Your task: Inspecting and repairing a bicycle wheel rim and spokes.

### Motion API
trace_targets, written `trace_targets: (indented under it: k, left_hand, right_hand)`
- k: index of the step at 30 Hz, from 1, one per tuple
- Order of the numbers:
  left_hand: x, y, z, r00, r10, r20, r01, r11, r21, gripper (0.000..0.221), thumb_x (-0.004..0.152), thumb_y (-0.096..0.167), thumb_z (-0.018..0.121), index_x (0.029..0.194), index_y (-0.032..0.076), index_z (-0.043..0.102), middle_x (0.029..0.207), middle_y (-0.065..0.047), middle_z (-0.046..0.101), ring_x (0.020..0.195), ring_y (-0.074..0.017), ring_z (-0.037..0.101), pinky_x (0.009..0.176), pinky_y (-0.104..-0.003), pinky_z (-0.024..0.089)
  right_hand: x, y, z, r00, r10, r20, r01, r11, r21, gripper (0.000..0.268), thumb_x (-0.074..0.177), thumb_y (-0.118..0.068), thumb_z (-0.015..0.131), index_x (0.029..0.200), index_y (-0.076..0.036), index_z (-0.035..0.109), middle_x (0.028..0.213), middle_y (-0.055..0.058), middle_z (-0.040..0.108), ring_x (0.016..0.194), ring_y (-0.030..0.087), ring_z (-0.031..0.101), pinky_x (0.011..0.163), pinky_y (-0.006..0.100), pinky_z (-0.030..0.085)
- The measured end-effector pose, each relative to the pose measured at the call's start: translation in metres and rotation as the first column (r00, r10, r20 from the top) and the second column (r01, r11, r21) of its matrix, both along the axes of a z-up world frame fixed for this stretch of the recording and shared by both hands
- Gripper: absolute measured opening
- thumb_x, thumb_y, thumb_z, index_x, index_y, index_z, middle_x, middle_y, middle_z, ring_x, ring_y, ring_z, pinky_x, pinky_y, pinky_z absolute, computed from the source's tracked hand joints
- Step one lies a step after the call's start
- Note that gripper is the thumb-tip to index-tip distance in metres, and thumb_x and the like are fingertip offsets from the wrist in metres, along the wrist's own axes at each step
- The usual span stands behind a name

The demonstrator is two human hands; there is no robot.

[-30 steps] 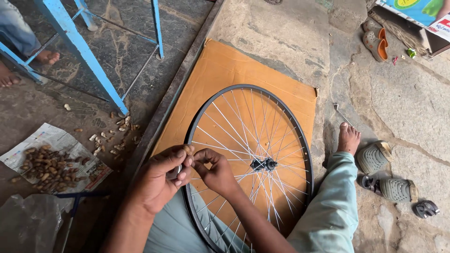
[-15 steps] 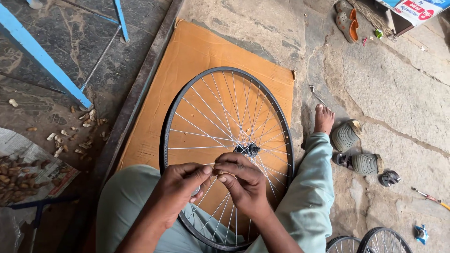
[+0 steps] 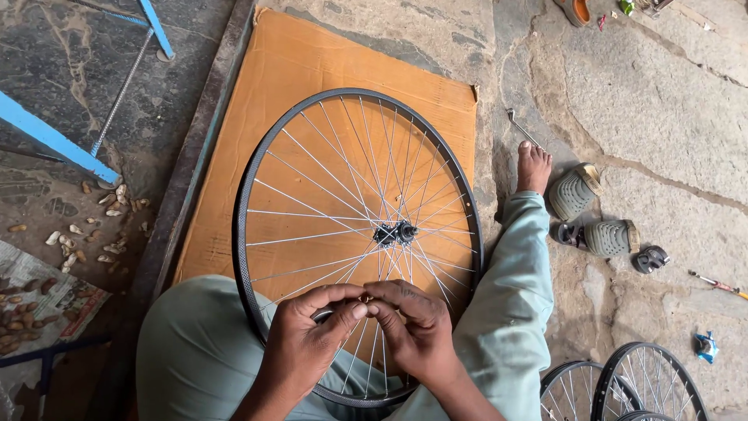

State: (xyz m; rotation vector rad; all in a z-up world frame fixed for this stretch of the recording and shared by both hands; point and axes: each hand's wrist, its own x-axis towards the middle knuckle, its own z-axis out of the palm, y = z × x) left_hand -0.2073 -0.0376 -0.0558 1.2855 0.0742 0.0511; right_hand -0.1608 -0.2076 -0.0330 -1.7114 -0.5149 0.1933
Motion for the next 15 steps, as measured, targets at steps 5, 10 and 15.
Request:
trace_targets:
  k: [5,10,15]
  left_hand:
    - [0.004,-0.005,-0.005,0.967,0.049,-0.249,-0.032,0.997,0.071,0.02,0.087,0.013,0.078,0.103,0.0,0.081,0.076,-0.004,0.075,0.064,-0.0048,0.057,0.055,-0.023,0.049]
    - [0.004,-0.007,-0.004,0.993,0.101,0.058,-0.11,0.98,0.163,0.014,0.095,0.012,0.073,0.101,0.0,0.077,0.081,-0.002,0.078,0.073,-0.0038,0.068,0.066,-0.019,0.056]
    - [0.009,-0.005,-0.001,0.98,0.007,-0.201,0.013,0.995,0.096,0.021,0.089,0.014,0.073,0.107,0.003,0.078,0.067,-0.002,0.07,0.052,-0.0043,0.054,0.045,-0.022,0.043]
  right_hand:
    - [0.002,0.0,0.004,0.982,-0.021,0.188,0.056,0.982,-0.181,0.015,0.093,0.001,0.07,0.107,0.002,0.075,0.095,0.012,0.079,0.082,0.015,0.077,0.072,0.026,0.061]
    - [-0.003,-0.002,-0.004,0.994,-0.079,0.072,0.082,0.996,-0.046,0.012,0.094,0.003,0.071,0.104,0.002,0.077,0.094,0.013,0.08,0.082,0.017,0.077,0.075,0.028,0.062]
    - [-0.003,-0.001,0.006,0.971,-0.125,0.205,0.161,0.973,-0.165,0.014,0.092,0.001,0.072,0.105,0.001,0.075,0.097,0.012,0.081,0.086,0.014,0.078,0.075,0.026,0.062]
